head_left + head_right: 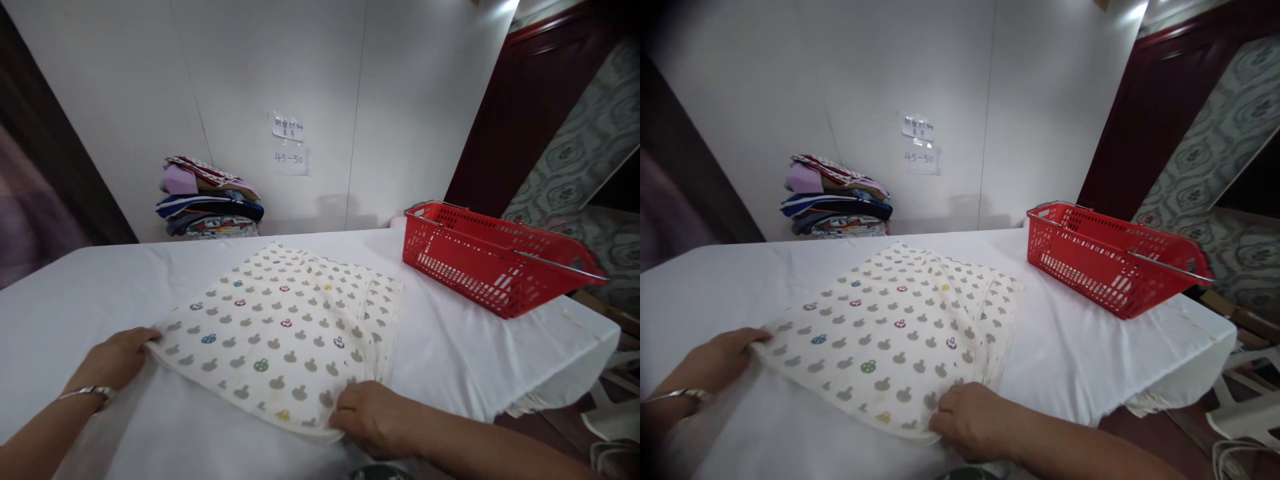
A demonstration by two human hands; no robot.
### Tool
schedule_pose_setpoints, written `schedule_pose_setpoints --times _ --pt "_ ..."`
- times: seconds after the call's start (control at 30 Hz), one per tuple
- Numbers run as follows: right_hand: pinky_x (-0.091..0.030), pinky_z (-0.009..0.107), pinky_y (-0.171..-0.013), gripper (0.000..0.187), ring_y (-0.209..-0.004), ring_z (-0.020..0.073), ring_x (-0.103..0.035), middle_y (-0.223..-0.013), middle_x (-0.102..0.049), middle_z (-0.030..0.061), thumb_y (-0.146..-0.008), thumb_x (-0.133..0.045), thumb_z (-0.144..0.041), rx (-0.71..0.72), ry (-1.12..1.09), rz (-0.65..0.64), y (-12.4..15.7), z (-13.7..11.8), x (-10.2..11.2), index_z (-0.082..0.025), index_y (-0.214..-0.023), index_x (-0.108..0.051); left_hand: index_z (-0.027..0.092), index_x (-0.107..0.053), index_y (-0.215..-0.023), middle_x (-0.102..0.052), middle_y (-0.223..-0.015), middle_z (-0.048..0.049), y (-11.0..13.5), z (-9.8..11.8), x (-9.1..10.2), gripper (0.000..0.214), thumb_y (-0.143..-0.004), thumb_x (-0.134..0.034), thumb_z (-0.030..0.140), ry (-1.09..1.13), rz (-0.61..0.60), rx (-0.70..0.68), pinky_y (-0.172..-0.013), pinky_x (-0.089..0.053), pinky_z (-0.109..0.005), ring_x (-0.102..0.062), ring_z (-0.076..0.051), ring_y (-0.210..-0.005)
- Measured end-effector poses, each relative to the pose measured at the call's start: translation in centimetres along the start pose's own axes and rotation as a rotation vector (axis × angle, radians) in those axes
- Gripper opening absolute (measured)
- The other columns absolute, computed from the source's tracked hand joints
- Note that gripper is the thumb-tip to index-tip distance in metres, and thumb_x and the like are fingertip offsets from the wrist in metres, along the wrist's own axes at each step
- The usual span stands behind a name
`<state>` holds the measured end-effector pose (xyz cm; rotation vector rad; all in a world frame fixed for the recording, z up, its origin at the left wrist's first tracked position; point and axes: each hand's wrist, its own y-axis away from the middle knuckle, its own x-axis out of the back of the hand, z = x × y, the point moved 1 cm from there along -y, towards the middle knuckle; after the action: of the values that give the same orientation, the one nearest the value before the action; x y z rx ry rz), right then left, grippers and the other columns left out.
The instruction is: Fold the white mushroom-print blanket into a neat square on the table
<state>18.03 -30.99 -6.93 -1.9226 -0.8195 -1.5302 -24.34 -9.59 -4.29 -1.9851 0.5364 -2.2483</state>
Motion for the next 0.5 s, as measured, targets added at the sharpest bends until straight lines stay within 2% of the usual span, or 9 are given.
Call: schedule_pose_setpoints --times 0.1,0.2,0.23,0.27,0.3,0.37,0.43,0.5 --pt "-0.045 0.026 -0.076 0.031 -0.089 0.0183 -0.06 -0.097 -0.066 0.003 -0.077 -0.045 -0.028 0.046 -0.208 -0.033 0.1 0.0 0.9 -0.029 -0.105 -0.058 0.017 -0.066 -0.09 -0.069 -0.095 -0.0003 0.9 0.7 -0.6 0.038 -0.065 -0.037 0.016 -0.05 -0.128 -0.014 -0.082 -0.044 -0.029 -0.059 -0.017 -0.093" --pt "-0.046 0.023 -0.073 0.028 -0.085 0.0152 -0.062 -0.096 -0.068 0.0002 -0.078 -0.051 -0.036 -0.034 -0.597 -0.029 0.2 3.0 3.0 -0.03 -0.103 -0.062 0.015 -0.065 -0.094 -0.068 -0.101 -0.0039 2.0 4.1 -0.9 0.034 -0.07 -0.041 0.02 0.061 -0.047 -0.147 -0.09 -0.043 -0.034 -0.059 -0.019 -0.099" --pt "-0.046 0.022 -0.072 0.027 -0.082 0.0142 -0.062 -0.093 -0.068 -0.0004 -0.079 -0.052 -0.037 -0.122 -0.712 0.013 0.0 4.8 3.8 -0.029 -0.101 -0.064 0.016 -0.065 -0.093 -0.068 -0.101 -0.0046 2.6 5.8 -1.1 0.031 -0.074 -0.042 0.024 0.124 -0.024 -0.232 -0.091 -0.044 -0.034 -0.059 -0.02 -0.098" --pt "-0.047 0.024 -0.073 0.024 -0.082 0.0147 -0.062 -0.091 -0.069 0.0001 -0.079 -0.053 -0.036 -0.246 -0.776 0.119 -0.3 6.9 4.5 -0.026 -0.096 -0.066 0.018 -0.065 -0.094 -0.068 -0.102 -0.0046 3.4 7.8 -1.3 0.03 -0.078 -0.041 0.026 0.193 -0.018 -0.332 -0.091 -0.044 -0.033 -0.06 -0.019 -0.097" --pt "-0.046 0.025 -0.073 0.021 -0.082 0.0152 -0.062 -0.088 -0.069 0.0008 -0.078 -0.053 -0.034 -0.417 -0.796 0.281 -0.6 9.4 5.2 -0.023 -0.089 -0.067 0.019 -0.066 -0.095 -0.068 -0.101 -0.0046 4.2 9.9 -1.6 0.029 -0.081 -0.041 0.028 0.244 -0.023 -0.434 -0.091 -0.045 -0.033 -0.06 -0.019 -0.096" --pt "-0.046 0.023 -0.07 0.015 -0.078 0.0145 -0.061 -0.085 -0.069 0.0005 -0.072 -0.059 -0.028 -0.861 -0.7 0.601 -1.1 14.7 6.1 -0.021 -0.082 -0.067 0.022 -0.065 -0.097 -0.065 -0.108 -0.0049 6.1 14.1 -2.1 0.027 -0.084 -0.043 0.031 0.302 0.001 -0.557 -0.093 -0.044 -0.037 -0.058 -0.02 -0.102" --pt "-0.045 0.023 -0.062 0.02 -0.072 0.0142 -0.06 -0.084 -0.067 0.0021 -0.073 -0.055 -0.026 -1.023 -0.648 0.67 -1.5 19.4 6.3 -0.019 -0.089 -0.065 0.024 -0.064 -0.1 -0.062 -0.114 -0.0045 8.0 17.6 -2.4 0.025 -0.085 -0.045 0.028 0.344 -0.023 -0.659 -0.095 -0.043 -0.038 -0.055 -0.02 -0.108" --pt "-0.043 0.021 -0.057 0.02 -0.067 0.0137 -0.058 -0.076 -0.065 0.0011 -0.071 -0.057 -0.026 -1.111 -0.628 0.677 -1.9 22.9 6.1 -0.017 -0.087 -0.064 0.025 -0.062 -0.104 -0.059 -0.119 -0.0046 9.4 19.8 -2.6 0.025 -0.085 -0.046 0.027 0.36 -0.068 -0.733 -0.095 -0.043 -0.039 -0.052 -0.02 -0.111"
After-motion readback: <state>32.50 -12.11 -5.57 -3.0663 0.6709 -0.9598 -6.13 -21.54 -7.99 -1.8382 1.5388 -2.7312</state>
